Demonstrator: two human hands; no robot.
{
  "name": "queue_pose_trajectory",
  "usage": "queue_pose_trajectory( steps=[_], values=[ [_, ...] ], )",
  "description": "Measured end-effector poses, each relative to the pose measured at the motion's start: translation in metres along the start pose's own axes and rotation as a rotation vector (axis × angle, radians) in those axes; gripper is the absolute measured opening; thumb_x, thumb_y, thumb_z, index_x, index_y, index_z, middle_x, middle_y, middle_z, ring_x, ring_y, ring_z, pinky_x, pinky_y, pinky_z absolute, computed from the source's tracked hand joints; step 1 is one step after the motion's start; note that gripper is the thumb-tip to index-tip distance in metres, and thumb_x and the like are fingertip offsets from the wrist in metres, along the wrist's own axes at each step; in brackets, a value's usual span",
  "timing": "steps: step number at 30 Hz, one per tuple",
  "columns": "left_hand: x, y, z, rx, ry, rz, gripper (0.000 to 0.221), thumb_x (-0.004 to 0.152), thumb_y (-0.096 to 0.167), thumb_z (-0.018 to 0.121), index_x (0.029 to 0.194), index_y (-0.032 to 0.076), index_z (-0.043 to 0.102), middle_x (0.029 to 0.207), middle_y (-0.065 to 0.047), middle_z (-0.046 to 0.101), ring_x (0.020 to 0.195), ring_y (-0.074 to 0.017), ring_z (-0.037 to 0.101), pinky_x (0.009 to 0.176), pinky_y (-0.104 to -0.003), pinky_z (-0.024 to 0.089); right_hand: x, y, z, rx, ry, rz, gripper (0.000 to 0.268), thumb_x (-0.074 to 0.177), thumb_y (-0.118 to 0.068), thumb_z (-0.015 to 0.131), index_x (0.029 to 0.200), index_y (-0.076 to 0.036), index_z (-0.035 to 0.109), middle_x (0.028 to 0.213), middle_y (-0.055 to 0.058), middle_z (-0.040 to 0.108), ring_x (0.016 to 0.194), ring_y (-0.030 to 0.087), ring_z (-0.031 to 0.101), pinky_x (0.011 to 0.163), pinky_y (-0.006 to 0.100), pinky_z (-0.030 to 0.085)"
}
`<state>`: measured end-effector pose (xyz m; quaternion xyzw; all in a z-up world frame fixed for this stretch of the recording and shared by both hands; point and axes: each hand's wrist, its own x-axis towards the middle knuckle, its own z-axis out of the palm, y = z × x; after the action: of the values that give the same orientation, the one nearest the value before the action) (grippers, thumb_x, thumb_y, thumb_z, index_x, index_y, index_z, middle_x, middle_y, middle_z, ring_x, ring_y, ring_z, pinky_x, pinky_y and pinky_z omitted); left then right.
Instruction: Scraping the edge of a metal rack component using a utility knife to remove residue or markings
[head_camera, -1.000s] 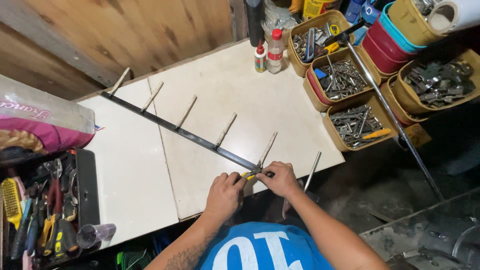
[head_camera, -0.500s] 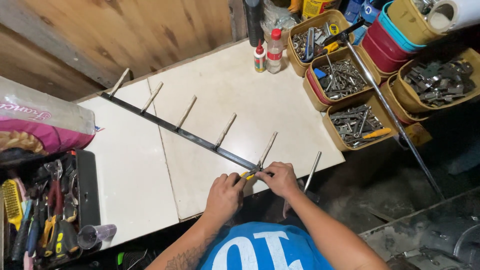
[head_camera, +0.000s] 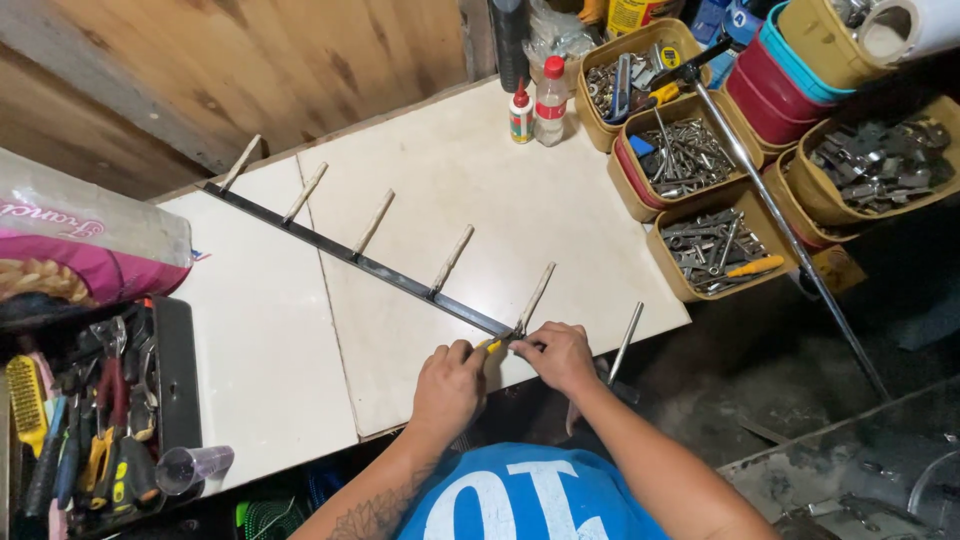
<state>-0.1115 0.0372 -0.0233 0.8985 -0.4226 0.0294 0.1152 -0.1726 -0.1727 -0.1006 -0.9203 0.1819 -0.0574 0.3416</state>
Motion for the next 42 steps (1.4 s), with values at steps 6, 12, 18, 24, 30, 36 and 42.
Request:
queue_pose_trajectory(
  steps=[6, 12, 18, 24, 30, 36, 42],
  values=[
    [-0.007, -0.015, 0.001, -0.079, -0.056, -0.185, 0.027, 0.082, 0.023, 0.063, 0.109, 0.023, 0.067, 0.097, -0.004, 0.062, 0.086, -0.0280, 0.067, 0.074, -0.037, 0.056, 0.014, 0.041, 0.011, 0.138, -0.045, 0.008, 0.014, 0.082, -0.028, 0.077, 0.095, -0.028, 0.082, 0.092, -0.007, 0.076, 0.090, 0.014, 0.074, 0.079, 0.027, 0.058],
    [-0.021, -0.016, -0.006, -0.117, -0.027, -0.287, 0.025, 0.085, 0.021, 0.065, 0.109, 0.023, 0.069, 0.097, -0.004, 0.064, 0.088, -0.0279, 0.069, 0.077, -0.037, 0.056, 0.041, 0.019, -0.013, -0.270, -0.208, -0.482, 0.017, 0.086, -0.028, 0.069, 0.099, -0.023, 0.079, 0.098, 0.000, 0.069, 0.097, 0.025, 0.071, 0.084, 0.037, 0.058],
    [-0.051, -0.024, -0.010, -0.241, 0.080, -0.327, 0.034, 0.085, 0.018, 0.066, 0.119, 0.013, 0.069, 0.102, -0.009, 0.064, 0.088, -0.0305, 0.063, 0.068, -0.046, 0.057, 0.071, -0.002, -0.021, -0.414, -0.376, -0.827, 0.012, 0.079, -0.018, 0.064, 0.081, -0.014, 0.075, 0.081, 0.005, 0.061, 0.076, 0.036, 0.065, 0.063, 0.052, 0.054],
    [-0.081, -0.031, -0.007, -0.257, 0.148, -0.388, 0.035, 0.087, 0.019, 0.067, 0.122, 0.013, 0.070, 0.103, -0.007, 0.066, 0.088, -0.0281, 0.064, 0.069, -0.044, 0.058, 0.084, 0.005, -0.005, -0.567, -0.380, -1.064, 0.014, 0.079, -0.017, 0.062, 0.065, -0.016, 0.064, 0.072, 0.001, 0.055, 0.068, 0.029, 0.059, 0.067, 0.042, 0.046],
    [-0.096, -0.031, -0.009, -0.231, 0.158, -0.453, 0.028, 0.090, 0.022, 0.064, 0.116, 0.014, 0.071, 0.101, -0.006, 0.067, 0.088, -0.0278, 0.065, 0.069, -0.043, 0.058, 0.092, 0.000, 0.001, -0.507, -0.508, -1.129, 0.014, 0.078, -0.014, 0.061, 0.067, -0.009, 0.068, 0.076, 0.006, 0.062, 0.067, 0.033, 0.060, 0.064, 0.047, 0.049],
    [-0.108, -0.035, -0.007, -0.219, 0.192, -0.495, 0.029, 0.088, 0.024, 0.065, 0.114, 0.014, 0.073, 0.100, -0.007, 0.067, 0.090, -0.0289, 0.065, 0.071, -0.045, 0.057, 0.101, 0.002, 0.012, -0.532, -0.459, -1.220, 0.017, 0.085, -0.017, 0.060, 0.070, -0.013, 0.067, 0.081, 0.003, 0.062, 0.074, 0.029, 0.061, 0.064, 0.044, 0.051],
    [-0.120, -0.036, -0.010, -0.260, 0.194, -0.568, 0.029, 0.089, 0.027, 0.062, 0.114, 0.018, 0.073, 0.100, -0.003, 0.067, 0.093, -0.0267, 0.066, 0.078, -0.042, 0.056, 0.120, -0.008, 0.021, -0.633, -0.831, -0.637, 0.024, 0.082, -0.013, 0.053, 0.091, -0.010, 0.075, 0.100, 0.009, 0.068, 0.096, 0.036, 0.067, 0.069, 0.050, 0.055]
  ],
)
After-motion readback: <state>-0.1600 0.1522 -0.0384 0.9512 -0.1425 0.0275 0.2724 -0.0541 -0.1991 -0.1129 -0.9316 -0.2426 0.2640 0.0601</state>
